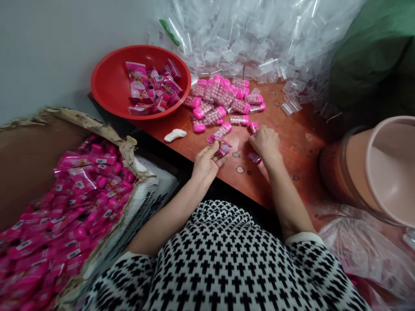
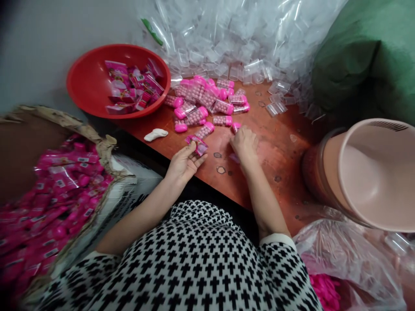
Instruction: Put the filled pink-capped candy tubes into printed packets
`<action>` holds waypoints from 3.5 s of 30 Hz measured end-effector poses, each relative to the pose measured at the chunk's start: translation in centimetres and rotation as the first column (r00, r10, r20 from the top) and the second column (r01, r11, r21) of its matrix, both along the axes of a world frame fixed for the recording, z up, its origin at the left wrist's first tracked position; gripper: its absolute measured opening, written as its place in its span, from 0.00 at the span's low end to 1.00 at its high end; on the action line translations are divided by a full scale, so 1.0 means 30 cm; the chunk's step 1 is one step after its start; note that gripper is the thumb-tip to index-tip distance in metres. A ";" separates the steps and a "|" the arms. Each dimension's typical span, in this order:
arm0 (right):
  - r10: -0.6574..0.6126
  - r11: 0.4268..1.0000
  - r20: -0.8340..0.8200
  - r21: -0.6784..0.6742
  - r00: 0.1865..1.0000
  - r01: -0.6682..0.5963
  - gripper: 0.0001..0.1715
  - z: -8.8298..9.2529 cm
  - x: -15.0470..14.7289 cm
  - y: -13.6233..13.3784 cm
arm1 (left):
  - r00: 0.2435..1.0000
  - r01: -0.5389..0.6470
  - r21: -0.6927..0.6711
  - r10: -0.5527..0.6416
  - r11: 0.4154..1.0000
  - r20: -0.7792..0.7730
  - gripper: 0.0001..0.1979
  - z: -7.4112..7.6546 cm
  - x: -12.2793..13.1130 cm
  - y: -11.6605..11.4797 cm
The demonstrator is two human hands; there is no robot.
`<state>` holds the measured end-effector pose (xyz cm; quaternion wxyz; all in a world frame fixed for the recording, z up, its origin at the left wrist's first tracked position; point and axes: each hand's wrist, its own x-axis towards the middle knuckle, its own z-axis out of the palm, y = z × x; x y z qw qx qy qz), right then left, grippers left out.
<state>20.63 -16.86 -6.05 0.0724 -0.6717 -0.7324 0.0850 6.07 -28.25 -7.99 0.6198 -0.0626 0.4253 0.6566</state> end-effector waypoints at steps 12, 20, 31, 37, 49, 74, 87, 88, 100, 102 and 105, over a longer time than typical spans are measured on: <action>-0.200 0.972 -0.960 -0.219 0.195 -0.082 0.16 -0.040 0.036 -0.395 | 0.987 -0.092 -0.024 0.094 0.996 0.128 0.03 0.004 0.058 0.030; -0.225 0.964 -0.965 -0.240 0.134 -0.111 0.15 -0.090 0.041 -0.401 | 1.000 0.017 0.105 -0.018 0.994 0.011 0.06 0.012 0.095 0.020; -0.064 0.997 -0.970 -0.070 0.233 -0.018 0.14 -0.141 0.035 -0.417 | 0.974 0.212 0.099 -0.201 0.972 -0.105 0.14 0.022 0.112 0.030; -0.240 0.967 -0.971 -0.240 0.018 -0.085 0.13 -0.128 0.035 -0.398 | 0.951 0.274 0.148 -0.246 0.950 -0.186 0.20 0.024 0.098 0.041; -0.255 0.961 -0.965 -0.245 -0.065 -0.130 0.12 -0.120 0.025 -0.390 | 0.829 0.433 0.131 -0.337 0.892 -0.446 0.15 0.035 0.054 0.055; -0.120 0.920 -0.992 -0.126 0.038 -0.371 0.21 -0.046 -0.093 -0.377 | 0.899 0.085 0.164 -0.004 0.983 -0.438 0.15 0.096 -0.012 -0.173; -0.078 0.983 -0.987 -0.053 0.139 0.174 0.14 -0.052 0.252 -0.237 | 0.204 0.566 0.029 -0.106 0.824 -0.973 0.19 -0.027 0.128 0.053; -0.088 0.983 -0.984 -0.060 0.153 0.175 0.14 -0.055 0.261 -0.243 | 0.118 0.614 -0.027 -0.126 0.789 -0.985 0.19 -0.049 0.166 0.088; -0.148 0.986 -0.943 -0.118 0.299 0.114 0.25 -0.138 0.259 -0.192 | 0.142 0.605 0.045 -0.053 0.795 -0.988 0.11 -0.112 0.220 0.101; -0.163 0.986 -0.964 -0.157 0.209 0.047 0.26 -0.135 0.244 -0.183 | 0.273 0.572 0.089 -0.086 0.815 -0.958 0.14 -0.082 0.221 0.084; -0.189 0.980 -0.974 -0.195 0.128 -0.037 0.26 -0.103 0.220 -0.179 | 0.550 0.503 0.132 -0.199 0.854 -0.811 0.22 -0.034 0.208 0.060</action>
